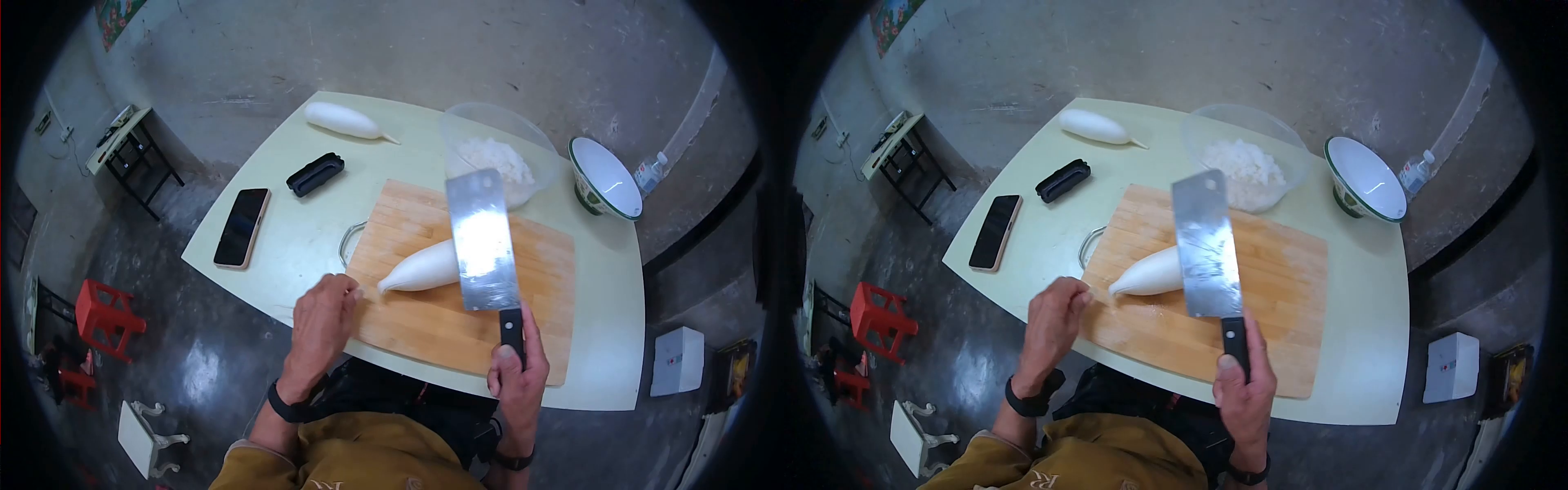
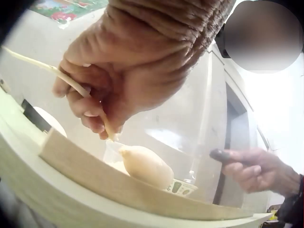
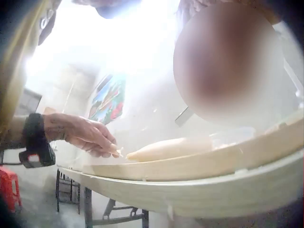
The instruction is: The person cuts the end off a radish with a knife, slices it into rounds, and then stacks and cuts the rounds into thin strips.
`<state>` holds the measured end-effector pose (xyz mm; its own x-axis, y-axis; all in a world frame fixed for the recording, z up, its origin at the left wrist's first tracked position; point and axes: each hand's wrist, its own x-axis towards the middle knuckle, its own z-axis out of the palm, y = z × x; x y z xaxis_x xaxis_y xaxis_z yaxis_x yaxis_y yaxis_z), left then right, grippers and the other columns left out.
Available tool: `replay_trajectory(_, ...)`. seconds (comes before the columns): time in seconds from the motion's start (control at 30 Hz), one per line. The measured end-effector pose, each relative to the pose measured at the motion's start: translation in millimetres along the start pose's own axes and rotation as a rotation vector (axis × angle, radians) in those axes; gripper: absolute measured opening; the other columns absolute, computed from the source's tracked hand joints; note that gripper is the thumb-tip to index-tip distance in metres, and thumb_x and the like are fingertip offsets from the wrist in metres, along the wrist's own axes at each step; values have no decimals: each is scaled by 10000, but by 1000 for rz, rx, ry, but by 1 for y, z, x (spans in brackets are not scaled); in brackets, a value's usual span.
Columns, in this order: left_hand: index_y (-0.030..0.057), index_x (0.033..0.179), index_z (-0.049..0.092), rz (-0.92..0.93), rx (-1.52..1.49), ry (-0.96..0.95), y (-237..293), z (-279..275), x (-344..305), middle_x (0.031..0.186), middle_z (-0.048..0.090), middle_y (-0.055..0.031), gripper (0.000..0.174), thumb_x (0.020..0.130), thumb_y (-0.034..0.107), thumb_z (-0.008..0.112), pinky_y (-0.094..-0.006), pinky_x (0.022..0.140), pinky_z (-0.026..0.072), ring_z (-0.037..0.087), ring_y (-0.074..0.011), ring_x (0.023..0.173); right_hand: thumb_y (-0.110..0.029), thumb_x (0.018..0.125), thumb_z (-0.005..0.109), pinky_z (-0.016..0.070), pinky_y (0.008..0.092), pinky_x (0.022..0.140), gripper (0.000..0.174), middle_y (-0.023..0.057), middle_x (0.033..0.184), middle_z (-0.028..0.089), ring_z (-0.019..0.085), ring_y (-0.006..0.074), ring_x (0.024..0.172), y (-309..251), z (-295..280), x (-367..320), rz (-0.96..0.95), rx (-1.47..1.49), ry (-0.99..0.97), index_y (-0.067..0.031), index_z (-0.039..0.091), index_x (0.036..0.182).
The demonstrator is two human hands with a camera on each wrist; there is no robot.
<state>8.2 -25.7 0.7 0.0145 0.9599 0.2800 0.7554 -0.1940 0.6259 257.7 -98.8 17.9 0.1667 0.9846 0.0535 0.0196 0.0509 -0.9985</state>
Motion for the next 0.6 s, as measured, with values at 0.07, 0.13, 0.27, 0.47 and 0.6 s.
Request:
replay_trajectory(0.07, -28, 938, 611, 84, -42, 106, -8, -7, 8, 807, 596, -182, 91, 886, 47, 610, -403, 653, 454, 585, -359, 732, -178, 983, 535, 318, 175, 378, 595, 32, 730, 515, 387, 29, 441, 21, -12, 5, -5, 121, -16, -23, 290, 1502)
replay_trajectory(0.13, -36, 982, 625, 73, -32, 83, -8, -15, 17, 786, 566, -170, 113, 885, 13, 594, -390, 647, 438, 557, -329, 707, -185, 981, 545, 334, 181, 360, 616, 36, 721, 514, 395, 37, 429, 28, -17, 8, 77, 307, -34, -33, 266, 1509)
replay_trajectory(0.27, -28, 1061, 647, 112, -17, 76, -11, -23, 35, 773, 561, -153, 195, 872, -8, 602, -372, 643, 433, 560, -298, 706, -237, 974, 578, 306, 196, 350, 671, 30, 670, 496, 382, 41, 413, 25, -13, 8, 147, 372, -4, 12, 247, 1502)
replay_trajectory(0.47, 3, 1016, 667, 148, 52, 148, -19, -21, 56, 831, 650, -121, 191, 825, 3, 672, -364, 682, 455, 589, -251, 776, -213, 971, 578, 342, 204, 335, 665, 53, 714, 524, 415, 67, 408, 37, -21, 8, 99, 429, -10, -33, 238, 1514)
replay_trajectory(0.6, 51, 895, 658, 113, 169, 190, -15, -18, 64, 805, 668, -68, 115, 794, 23, 704, -368, 730, 406, 549, -240, 775, -220, 970, 582, 339, 205, 342, 673, 46, 707, 526, 413, 67, 412, 40, -22, 8, 86, 418, -35, -28, 236, 1514)
